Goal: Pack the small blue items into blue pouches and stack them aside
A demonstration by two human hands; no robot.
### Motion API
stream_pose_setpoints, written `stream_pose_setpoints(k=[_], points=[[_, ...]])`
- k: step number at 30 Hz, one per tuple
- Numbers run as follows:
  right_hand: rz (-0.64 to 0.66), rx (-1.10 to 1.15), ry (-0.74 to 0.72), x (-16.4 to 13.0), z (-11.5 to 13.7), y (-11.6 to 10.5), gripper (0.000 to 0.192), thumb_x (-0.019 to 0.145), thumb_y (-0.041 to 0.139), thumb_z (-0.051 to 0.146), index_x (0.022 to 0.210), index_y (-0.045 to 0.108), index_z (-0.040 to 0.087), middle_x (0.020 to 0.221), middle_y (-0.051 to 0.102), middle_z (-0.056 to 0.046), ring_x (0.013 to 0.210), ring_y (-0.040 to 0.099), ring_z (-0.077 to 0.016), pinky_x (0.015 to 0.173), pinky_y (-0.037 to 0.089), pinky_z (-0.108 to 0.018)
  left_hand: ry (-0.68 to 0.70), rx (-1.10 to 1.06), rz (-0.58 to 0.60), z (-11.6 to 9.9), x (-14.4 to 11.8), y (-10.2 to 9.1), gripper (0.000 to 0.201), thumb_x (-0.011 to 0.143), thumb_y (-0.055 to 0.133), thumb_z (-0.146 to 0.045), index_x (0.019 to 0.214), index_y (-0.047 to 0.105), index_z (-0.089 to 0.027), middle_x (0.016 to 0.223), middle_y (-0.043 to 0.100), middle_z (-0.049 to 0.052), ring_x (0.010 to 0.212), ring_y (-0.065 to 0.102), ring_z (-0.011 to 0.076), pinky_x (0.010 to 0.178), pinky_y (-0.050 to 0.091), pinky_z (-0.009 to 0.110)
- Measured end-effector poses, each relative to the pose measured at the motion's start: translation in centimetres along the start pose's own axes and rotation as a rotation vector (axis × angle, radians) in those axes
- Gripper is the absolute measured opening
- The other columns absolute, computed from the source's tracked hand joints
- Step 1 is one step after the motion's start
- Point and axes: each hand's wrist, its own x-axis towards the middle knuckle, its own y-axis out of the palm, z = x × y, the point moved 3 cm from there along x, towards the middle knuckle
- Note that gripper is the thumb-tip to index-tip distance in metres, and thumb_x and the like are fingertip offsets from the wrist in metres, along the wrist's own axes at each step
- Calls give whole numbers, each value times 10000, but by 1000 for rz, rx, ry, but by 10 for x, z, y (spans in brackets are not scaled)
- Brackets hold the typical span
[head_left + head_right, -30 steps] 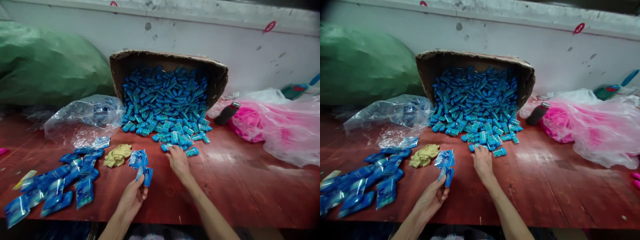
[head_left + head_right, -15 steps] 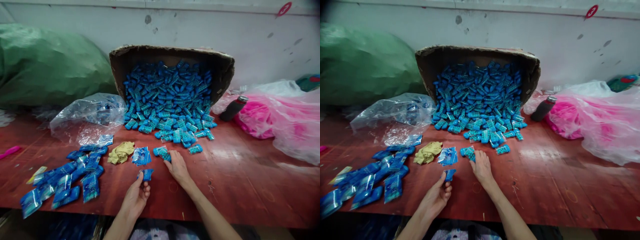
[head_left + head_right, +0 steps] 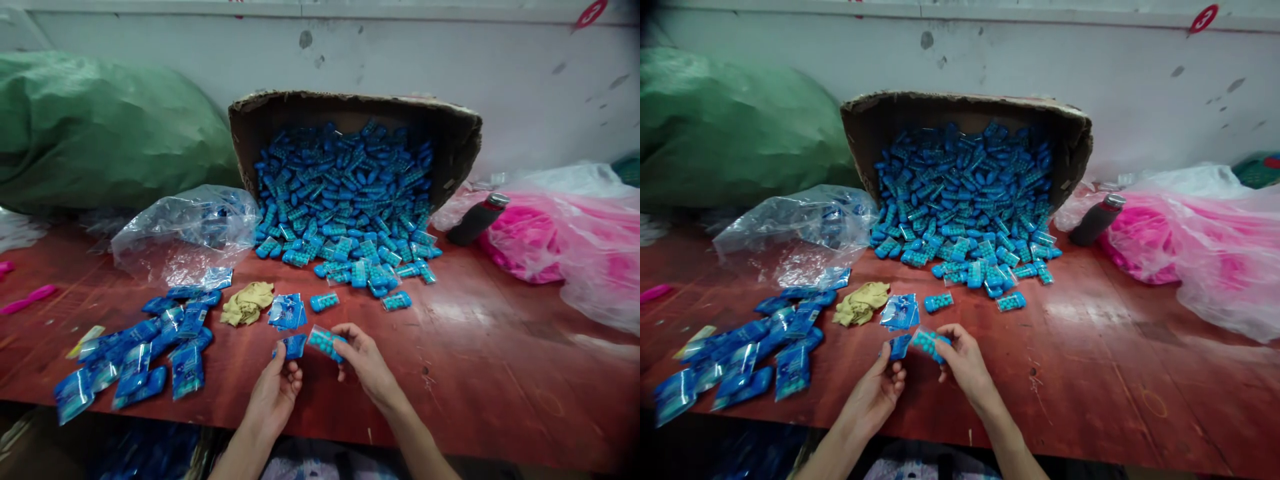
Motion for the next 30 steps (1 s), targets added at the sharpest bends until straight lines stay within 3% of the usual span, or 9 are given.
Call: stream_pose_setpoints(k=[15,22,26,30], points=[[-15,-105,-50,-16,-13,12,212,740,535,312,905,525,181,746,519,9,476,423,-67,334,414,-167,124,31,66,1,2,-5,179,748,570,-294,656,491,-163,426,526,-32,379,500,78,343,390,154],[-19,-251,-213,-24,-6,13,183,757,544,250,929,586,203,847,519,-15,656,496,-113,447,453,-168,113,17,54,0,5,-8,200,710,613,-308,644,494,-160,409,525,-34,376,505,83,346,394,159],[11,-123,-106,-21,-12,14,240,733,569,314,932,552,180,715,496,15,532,448,-84,368,422,-164,259,47,116,-6,5,-8,281,592,702,-360,661,530,-148,449,559,-32,405,518,92,356,406,173],[57,17,39,-17,-19,17,347,684,605,416,902,513,163,559,437,71,395,399,-53,312,407,-172,365,92,107,-12,3,-8,335,518,739,-377,650,552,-133,479,589,-28,422,532,94,377,423,180]])
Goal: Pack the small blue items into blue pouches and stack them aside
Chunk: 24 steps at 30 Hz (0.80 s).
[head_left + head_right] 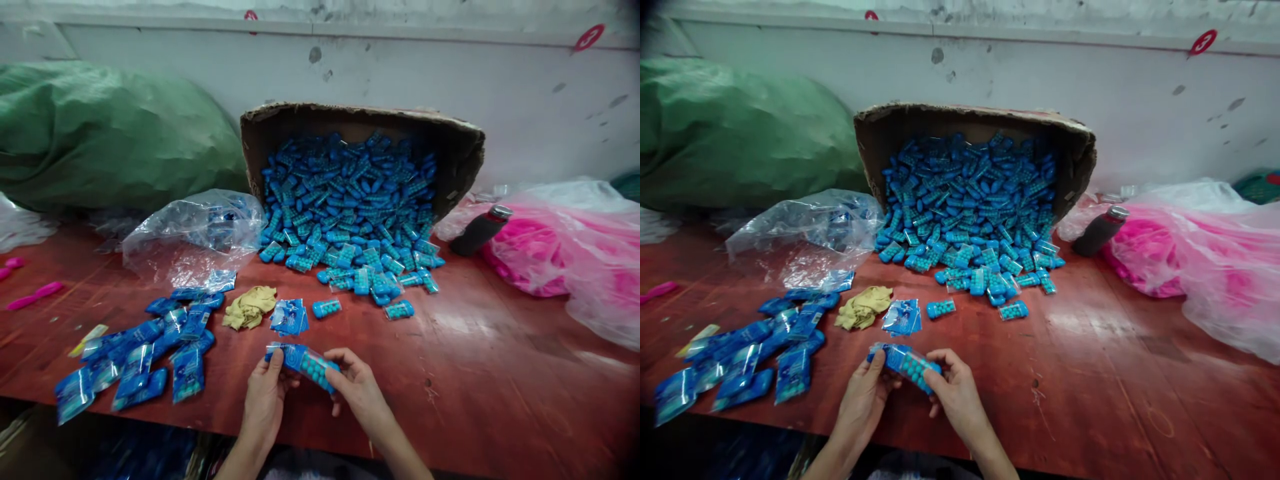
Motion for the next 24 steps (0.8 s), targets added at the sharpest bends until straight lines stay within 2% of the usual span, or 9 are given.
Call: stream_pose_setpoints(k=[4,7,10,13,15,18,20,24], points=[[3,18,-17,1,0,0,357,679,616,418,917,521,169,597,455,62,397,400,-47,311,393,-162,-9,24,33,1,-1,2,319,538,728,-373,667,560,-135,484,591,-37,436,541,94,404,440,185],[-17,-60,-102,1,0,2,278,718,594,350,935,547,182,629,469,46,433,408,-62,327,373,-160,-13,48,41,3,-3,5,321,545,725,-372,693,572,-131,509,608,-29,461,555,99,425,451,190],[-110,-266,-323,-2,3,7,169,758,565,241,922,590,212,793,525,-3,651,517,-121,539,468,-219,-91,31,74,5,-5,9,335,539,729,-373,712,579,-129,553,634,-12,482,567,106,448,464,206],[-96,-417,-489,-9,8,15,216,782,531,167,975,596,237,881,516,-25,829,519,-158,757,441,-271,-214,18,150,6,-5,10,287,569,721,-345,690,584,-123,578,646,8,496,572,107,483,475,221],[-16,-395,-479,-12,11,17,271,790,521,155,1037,575,252,911,518,-26,847,515,-156,782,428,-272,-290,14,201,5,-4,8,224,614,698,-312,673,589,-125,583,649,14,524,585,111,515,482,227],[148,-252,-384,-11,14,17,297,802,500,153,1069,564,267,948,534,-16,858,516,-148,786,427,-269,-388,-7,286,4,-4,3,139,677,651,-270,682,607,-138,613,659,17,568,603,119,540,484,234],[186,-148,-329,-8,12,14,333,772,534,152,1079,560,277,951,523,-5,838,512,-140,772,433,-269,-421,-14,359,3,-4,1,99,711,618,-243,729,627,-146,656,670,20,581,606,122,527,474,232],[225,88,-220,2,0,11,577,650,658,179,1178,476,325,998,474,-1,826,502,-149,683,465,-271,-466,-20,584,1,-5,4,169,733,591,-245,853,652,-143,761,691,57,666,627,155,563,471,252]])
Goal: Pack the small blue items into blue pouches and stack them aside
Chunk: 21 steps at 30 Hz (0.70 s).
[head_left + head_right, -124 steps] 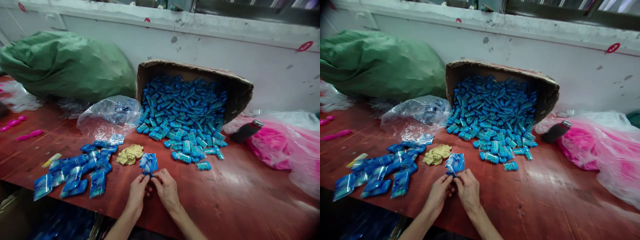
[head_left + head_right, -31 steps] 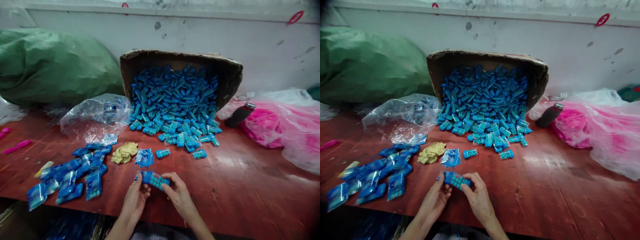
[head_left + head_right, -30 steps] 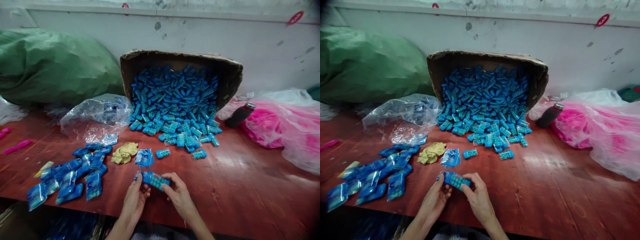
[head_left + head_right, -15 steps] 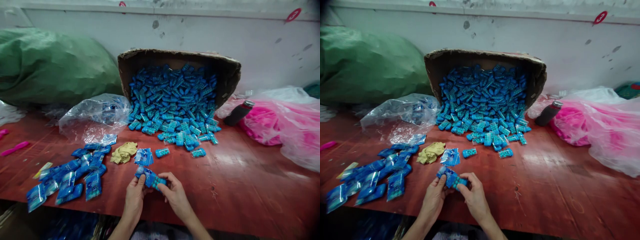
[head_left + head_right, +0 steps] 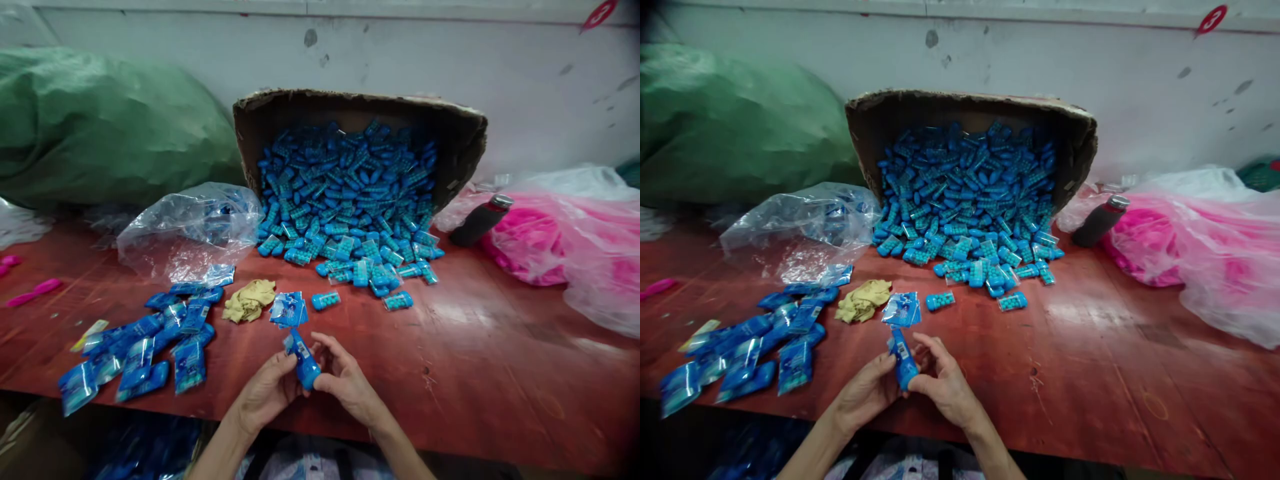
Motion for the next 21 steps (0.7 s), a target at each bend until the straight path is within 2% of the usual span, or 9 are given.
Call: stream_pose_setpoints(k=[3,6,9,12,16,21], points=[[100,90,34,1,-3,0,667,605,703,178,1202,456,343,1094,457,-5,903,494,-162,702,447,-262,-14,-11,143,-3,0,5,267,670,657,-262,901,659,-129,811,699,80,771,635,192,688,467,285],[150,28,13,1,4,-2,641,595,711,163,1176,497,330,1099,460,0,933,484,-164,727,419,-248,-22,-12,190,-3,1,10,282,650,676,-272,885,669,-118,794,701,86,788,634,194,732,449,279],[124,-57,-35,1,11,-3,524,655,651,164,1146,532,306,1058,477,1,921,485,-159,753,408,-253,-4,-31,123,3,2,13,210,651,677,-268,796,680,-116,719,693,56,709,624,145,724,443,245],[72,-134,-75,0,14,-2,458,715,573,149,1149,533,289,1049,511,-4,937,492,-161,822,392,-271,53,-87,-15,11,2,13,134,663,668,-252,731,676,-137,686,680,16,637,595,104,695,449,230],[-6,-229,-104,-2,11,-1,427,749,532,157,1156,527,285,1077,537,-6,994,500,-168,872,386,-276,117,-136,-151,21,0,14,127,704,627,-248,781,668,-155,773,684,20,709,601,124,765,456,284],[-56,-301,-108,-3,7,-2,336,808,491,249,1139,546,248,1093,568,-27,1030,512,-182,911,385,-309,125,-112,-199,25,-2,20,169,720,602,-304,772,652,-152,743,679,33,692,614,151,779,460,347]])
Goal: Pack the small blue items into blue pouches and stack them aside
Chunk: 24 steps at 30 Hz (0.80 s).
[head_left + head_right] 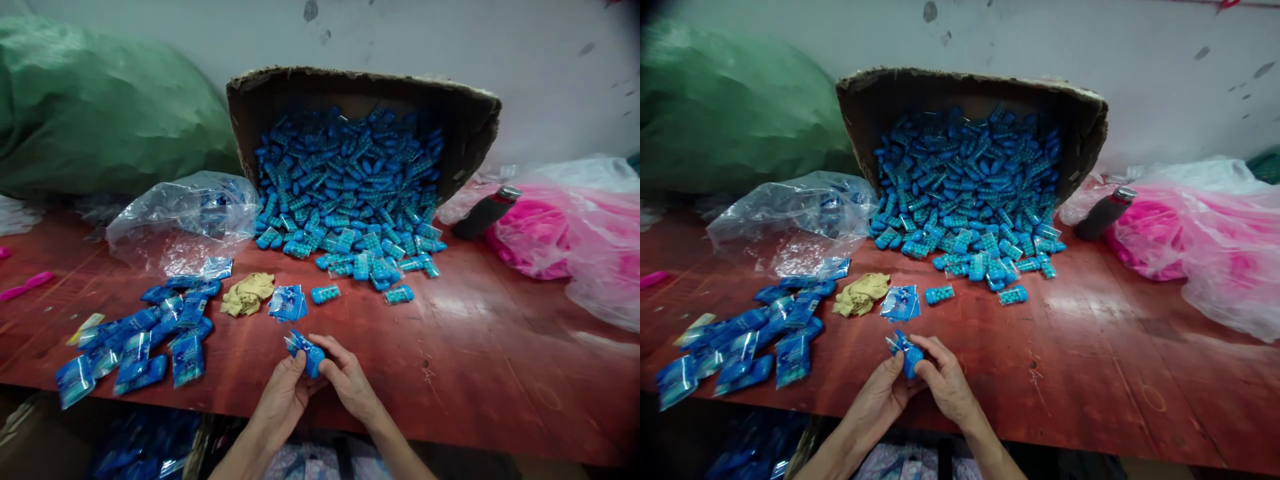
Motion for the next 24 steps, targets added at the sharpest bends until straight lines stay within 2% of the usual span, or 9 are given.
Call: stream_pose_setpoints(k=[4,8,12,15,20,24], points=[[-55,23,7,-2,-4,2,313,829,472,253,1133,550,251,1097,580,-32,1026,521,-181,913,386,-310,24,26,-37,-1,-1,7,188,720,597,-333,729,639,-150,669,667,25,699,622,163,785,459,354],[-104,131,-5,-1,-10,0,307,803,519,263,1107,567,265,1049,597,-20,967,546,-173,853,424,-289,-16,30,-19,-6,-1,7,181,728,592,-318,733,637,-143,729,685,41,724,631,166,805,456,354],[-44,180,12,1,-12,-1,322,767,573,265,1089,583,260,1066,593,-12,984,540,-178,863,417,-293,-63,50,10,-12,-3,4,127,719,611,-243,798,636,-147,795,695,50,742,637,171,808,459,362],[-22,203,36,0,-9,1,364,768,576,291,1130,555,260,1089,599,-16,1003,543,-187,882,414,-312,-27,55,6,-14,-5,5,145,722,609,-230,840,637,-151,791,692,41,727,630,160,787,470,353],[-70,114,21,-4,-5,6,374,794,542,312,1164,526,262,1180,565,-28,1082,506,-197,941,378,-340,26,14,-68,-5,-8,9,152,719,606,-294,748,640,-149,715,682,20,683,620,140,780,475,330],[-78,66,37,-3,-11,6,376,808,513,358,1168,519,248,1190,557,-39,1094,499,-198,951,367,-346,5,-10,-85,2,-9,10,167,718,606,-303,798,641,-160,736,684,22,699,632,152,783,478,343]])
